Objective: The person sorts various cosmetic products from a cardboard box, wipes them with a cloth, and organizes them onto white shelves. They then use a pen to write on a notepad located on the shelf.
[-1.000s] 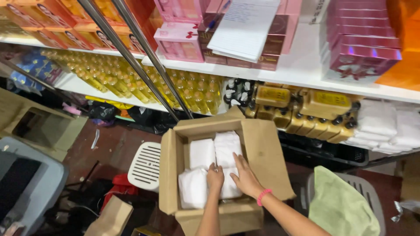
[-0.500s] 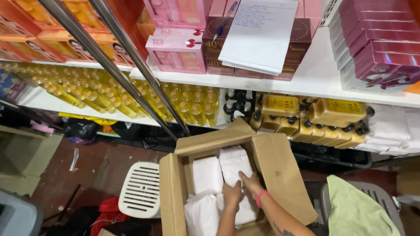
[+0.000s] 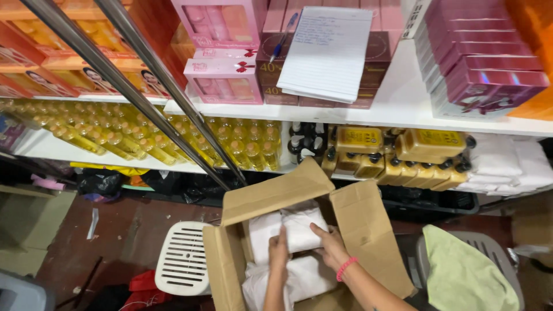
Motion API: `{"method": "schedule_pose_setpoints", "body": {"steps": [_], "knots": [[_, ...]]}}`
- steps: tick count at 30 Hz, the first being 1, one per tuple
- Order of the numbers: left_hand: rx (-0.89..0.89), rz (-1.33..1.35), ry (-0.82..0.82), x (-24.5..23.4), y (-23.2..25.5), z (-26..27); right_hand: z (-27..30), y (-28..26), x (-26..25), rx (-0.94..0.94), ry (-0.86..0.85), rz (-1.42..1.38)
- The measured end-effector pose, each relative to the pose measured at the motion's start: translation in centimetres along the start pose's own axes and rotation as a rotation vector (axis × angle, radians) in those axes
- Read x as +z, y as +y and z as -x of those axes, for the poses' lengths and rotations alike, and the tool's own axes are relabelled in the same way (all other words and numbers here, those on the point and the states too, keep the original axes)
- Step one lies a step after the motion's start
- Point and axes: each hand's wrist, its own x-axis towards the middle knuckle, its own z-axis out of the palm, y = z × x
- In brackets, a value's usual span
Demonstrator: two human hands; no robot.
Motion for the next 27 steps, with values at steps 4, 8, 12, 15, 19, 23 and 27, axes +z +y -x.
{"method": "schedule_pose_setpoints", "body": {"steps": [4,8,12,15,19,23,27], "knots": [[-0.143,0.314,-0.259,-2.9,0.4,-4.1,-1.2,0.3,-0.9,-0.019,-0.098,-0.038],[-0.146,0.098,-0.344,-4.8,-0.9,-12.8,-4.5,0.0,-0.3,-0.003,-0.194,0.151],[-0.106,0.063,-0.273,-6.9,5.3,-6.9,-6.5,-1.6,1.4,0.008,-0.097,0.022],[0.412,0.136,-0.419,-9.0,6.2,-5.2,-11.1,-1.2,1.4,0.024,-0.191,0.068],[0.774,-0.694,0.445,-13.6,8.1,4.6,-14.4,-1.8,2.7,0.16,-0.14,0.101],[0.397,-0.877,0.744,-13.8,2.4,5.8,-14.0,-2.3,2.6,0.196,-0.136,0.093],[0.144,-0.526,0.389,-14.7,5.1,6.1,-14.3,-2.9,2.0,0.203,-0.198,0.159]]}}
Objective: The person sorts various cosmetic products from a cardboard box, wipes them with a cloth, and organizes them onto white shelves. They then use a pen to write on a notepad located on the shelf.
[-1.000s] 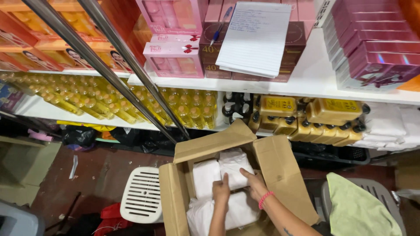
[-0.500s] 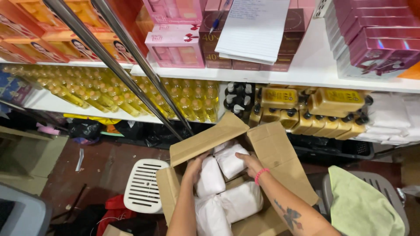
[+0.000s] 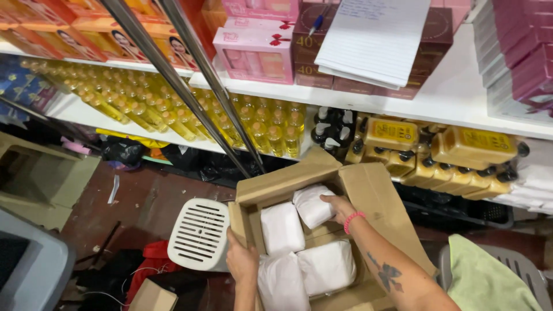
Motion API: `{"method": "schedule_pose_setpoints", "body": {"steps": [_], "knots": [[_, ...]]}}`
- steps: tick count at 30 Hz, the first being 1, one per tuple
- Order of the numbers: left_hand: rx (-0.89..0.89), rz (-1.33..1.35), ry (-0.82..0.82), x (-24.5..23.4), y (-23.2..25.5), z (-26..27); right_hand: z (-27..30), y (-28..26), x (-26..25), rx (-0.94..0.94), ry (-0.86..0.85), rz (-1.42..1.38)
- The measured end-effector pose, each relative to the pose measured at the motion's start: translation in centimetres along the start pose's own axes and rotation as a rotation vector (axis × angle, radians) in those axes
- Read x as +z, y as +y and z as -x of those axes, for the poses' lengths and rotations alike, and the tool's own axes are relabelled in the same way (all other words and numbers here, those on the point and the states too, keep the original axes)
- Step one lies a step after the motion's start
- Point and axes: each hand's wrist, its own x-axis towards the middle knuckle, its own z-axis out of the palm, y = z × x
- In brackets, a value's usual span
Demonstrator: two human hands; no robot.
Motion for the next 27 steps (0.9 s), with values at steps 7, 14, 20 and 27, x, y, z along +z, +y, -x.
{"method": "schedule_pose_setpoints", "body": {"steps": [7,14,20,27], "knots": [[0.181,-0.027,-0.022,2.4,3.9,-6.9,-2.1,-0.9,-3.3,0.025,0.078,0.06],[0.212,-0.072,-0.057,4.5,5.7,-12.2,-2.5,-1.1,-1.7,-0.052,0.257,0.017],[0.208,-0.083,-0.064,2.2,6.4,-9.3,1.9,3.3,-0.6,-0.339,0.2,-0.119],[0.686,0.135,0.385,5.0,6.5,-2.8,14.7,5.5,1.3,-0.231,0.265,-0.176]]}}
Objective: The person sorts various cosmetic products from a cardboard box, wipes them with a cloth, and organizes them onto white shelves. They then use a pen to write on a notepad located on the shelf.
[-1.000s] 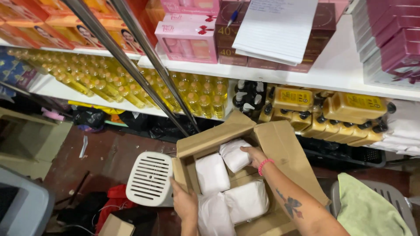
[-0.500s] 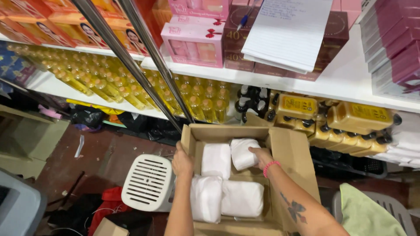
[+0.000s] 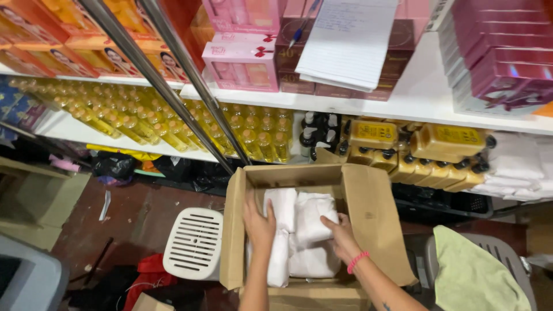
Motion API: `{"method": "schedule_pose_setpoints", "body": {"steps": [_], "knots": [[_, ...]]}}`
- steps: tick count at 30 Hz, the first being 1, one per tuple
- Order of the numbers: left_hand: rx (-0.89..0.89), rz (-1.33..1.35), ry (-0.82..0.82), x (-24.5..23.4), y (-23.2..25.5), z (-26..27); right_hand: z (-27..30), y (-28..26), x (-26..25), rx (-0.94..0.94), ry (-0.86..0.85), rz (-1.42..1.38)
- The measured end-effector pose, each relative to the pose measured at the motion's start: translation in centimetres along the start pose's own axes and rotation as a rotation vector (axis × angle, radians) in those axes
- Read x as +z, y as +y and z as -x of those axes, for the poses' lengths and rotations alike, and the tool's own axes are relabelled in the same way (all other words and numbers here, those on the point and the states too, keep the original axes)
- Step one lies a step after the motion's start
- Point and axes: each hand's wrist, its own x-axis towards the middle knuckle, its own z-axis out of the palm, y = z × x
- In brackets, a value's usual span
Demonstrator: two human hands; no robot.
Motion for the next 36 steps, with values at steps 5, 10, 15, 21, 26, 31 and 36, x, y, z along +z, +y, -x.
{"method": "schedule_pose_setpoints", "body": {"steps": [5,10,15,21,26,31,36], "knots": [[-1.178,0.857,-0.744,-1.0,3.8,4.7,6.8,-1.2,-1.0,-0.162,-0.298,-0.177],[-1.227,1.664,-0.823,1.4,4.0,9.9,10.3,-2.3,-4.6,-0.503,-0.417,0.113],[-1.132,1.717,-0.858,3.7,4.8,11.1,12.3,-5.0,-8.7,-0.742,-0.476,0.362],[-0.857,1.667,-0.869,0.3,7.4,9.1,11.1,-8.3,-11.3,-0.654,-0.672,0.432],[-0.646,1.583,-0.98,-1.6,10.1,8.6,13.6,-13.0,-11.4,-0.512,-0.72,0.145],[-0.564,1.525,-1.207,-0.7,16.8,9.4,16.6,-16.8,-15.9,-0.628,-0.64,0.034],[-0.565,1.508,-1.396,2.9,24.2,13.6,12.3,-16.3,-28.9,-0.781,-0.56,0.018]]}}
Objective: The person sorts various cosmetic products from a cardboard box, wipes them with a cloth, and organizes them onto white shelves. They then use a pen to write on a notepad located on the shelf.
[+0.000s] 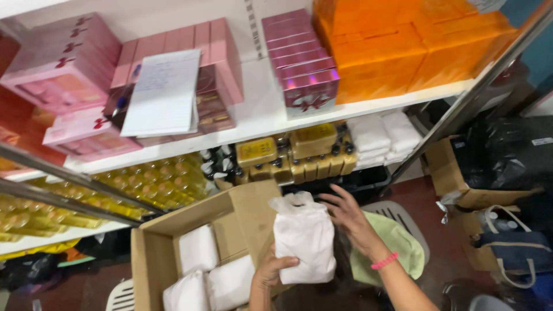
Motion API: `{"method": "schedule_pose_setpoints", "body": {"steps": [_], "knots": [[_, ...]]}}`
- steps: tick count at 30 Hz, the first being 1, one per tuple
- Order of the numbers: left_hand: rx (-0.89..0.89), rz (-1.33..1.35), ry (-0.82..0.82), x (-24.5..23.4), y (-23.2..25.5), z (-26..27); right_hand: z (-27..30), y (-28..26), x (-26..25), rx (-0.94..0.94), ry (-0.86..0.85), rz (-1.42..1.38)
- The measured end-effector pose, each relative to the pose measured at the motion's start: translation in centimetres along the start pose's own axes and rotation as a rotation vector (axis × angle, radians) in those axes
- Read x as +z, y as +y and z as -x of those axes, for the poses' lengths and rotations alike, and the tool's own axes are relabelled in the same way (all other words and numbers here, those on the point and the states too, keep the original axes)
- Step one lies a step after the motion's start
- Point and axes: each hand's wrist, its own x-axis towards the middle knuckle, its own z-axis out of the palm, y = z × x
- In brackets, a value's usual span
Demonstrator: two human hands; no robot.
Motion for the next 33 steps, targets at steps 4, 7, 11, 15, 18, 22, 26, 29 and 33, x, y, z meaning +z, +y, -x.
{"method": "schedule_pose_setpoints", "body": {"steps": [4,7,11,15,18,22,26,29,33], "knots": [[-0.042,0.054,-0.074,4.6,-4.3,-4.4,5.9,5.0,-10.2,0.686,0.314,0.985],[-0.076,0.147,-0.099,7.0,-7.7,-7.9,10.2,5.3,-13.1,1.014,0.251,1.309],[0.007,0.222,-0.086,8.6,-12.5,-11.6,17.7,29.2,-27.3,0.778,0.323,1.106],[-0.093,0.277,0.133,8.3,-16.9,-13.9,17.4,30.0,-37.4,0.639,0.331,0.927],[-0.023,0.243,0.17,8.1,-18.6,-15.5,16.8,19.6,-37.3,0.329,0.517,0.17],[-0.05,0.265,0.299,10.7,-19.4,-16.5,17.7,5.5,-29.7,-0.035,0.156,0.386],[-0.005,0.501,0.07,15.3,-20.0,-17.3,11.9,-6.1,-14.8,-0.361,0.068,1.41],[0.233,0.09,0.086,18.3,-20.4,-16.7,7.5,-13.0,-9.9,-0.26,0.222,1.533],[-0.075,0.37,0.302,20.5,-19.3,-17.5,7.7,-11.1,-10.1,-0.139,0.333,1.61]]}}
